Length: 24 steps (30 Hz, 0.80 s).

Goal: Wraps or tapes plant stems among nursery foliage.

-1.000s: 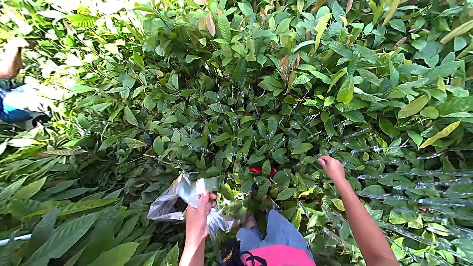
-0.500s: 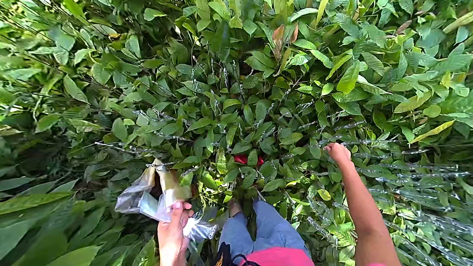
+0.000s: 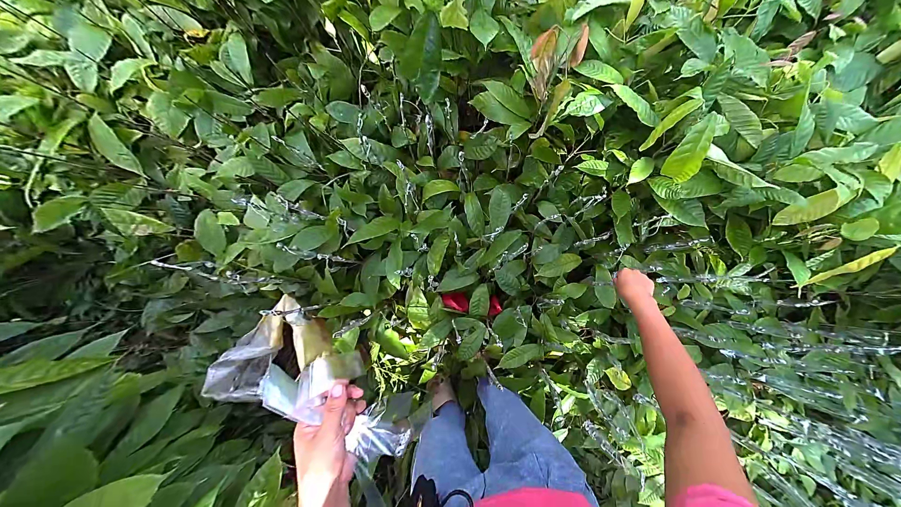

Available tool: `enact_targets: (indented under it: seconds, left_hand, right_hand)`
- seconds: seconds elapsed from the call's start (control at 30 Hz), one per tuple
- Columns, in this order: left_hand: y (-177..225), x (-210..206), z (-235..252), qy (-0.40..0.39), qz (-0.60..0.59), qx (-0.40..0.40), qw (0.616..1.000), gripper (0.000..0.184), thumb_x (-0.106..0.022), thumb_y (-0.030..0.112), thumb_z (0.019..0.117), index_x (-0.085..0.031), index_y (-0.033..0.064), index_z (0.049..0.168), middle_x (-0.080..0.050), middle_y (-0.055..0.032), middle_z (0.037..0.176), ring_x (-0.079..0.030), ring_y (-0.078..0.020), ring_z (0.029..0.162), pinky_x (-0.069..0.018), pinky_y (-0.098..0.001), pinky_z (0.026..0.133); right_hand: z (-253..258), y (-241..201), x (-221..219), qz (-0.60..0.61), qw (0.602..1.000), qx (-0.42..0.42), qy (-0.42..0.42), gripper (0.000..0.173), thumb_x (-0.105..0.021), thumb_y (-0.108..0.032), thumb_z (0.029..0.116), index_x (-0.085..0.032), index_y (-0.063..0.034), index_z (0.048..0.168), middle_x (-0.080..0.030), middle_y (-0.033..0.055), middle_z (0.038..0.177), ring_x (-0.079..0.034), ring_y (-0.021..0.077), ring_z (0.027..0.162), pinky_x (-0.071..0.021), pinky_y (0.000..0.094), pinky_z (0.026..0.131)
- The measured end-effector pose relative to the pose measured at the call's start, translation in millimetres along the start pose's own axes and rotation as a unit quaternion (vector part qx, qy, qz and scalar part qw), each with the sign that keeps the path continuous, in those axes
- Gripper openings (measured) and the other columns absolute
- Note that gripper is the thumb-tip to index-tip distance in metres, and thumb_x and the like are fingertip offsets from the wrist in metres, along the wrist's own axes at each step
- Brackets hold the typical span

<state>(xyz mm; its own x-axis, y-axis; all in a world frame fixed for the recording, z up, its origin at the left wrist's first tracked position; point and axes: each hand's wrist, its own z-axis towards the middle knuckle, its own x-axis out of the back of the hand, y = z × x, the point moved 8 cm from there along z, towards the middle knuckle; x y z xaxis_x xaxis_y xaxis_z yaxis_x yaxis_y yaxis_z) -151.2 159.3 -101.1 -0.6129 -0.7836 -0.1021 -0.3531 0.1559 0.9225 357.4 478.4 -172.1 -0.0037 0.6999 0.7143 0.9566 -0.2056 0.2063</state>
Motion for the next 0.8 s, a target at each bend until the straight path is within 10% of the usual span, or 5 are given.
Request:
enact_targets:
  seconds: [0.8]
  left_hand:
    - [-13,2,8,0.005,0.012,0.0,1.0,0.019,-0.039,0.004,0.1055,-0.055,0.0117,0.102,-0.068,0.0102,0.075,-0.054,0.0032,0.05,-0.0483,-0.011,0.052]
  right_hand:
    - [-31,41,18,0.051,0.998,0.025,0.033,0.036,-0.05,-0.032,0.1079,-0.07,-0.008,0.128,-0.067,0.0236,0.13,-0.059,0.0432,0.127,-0.0418,0.0669,0.104]
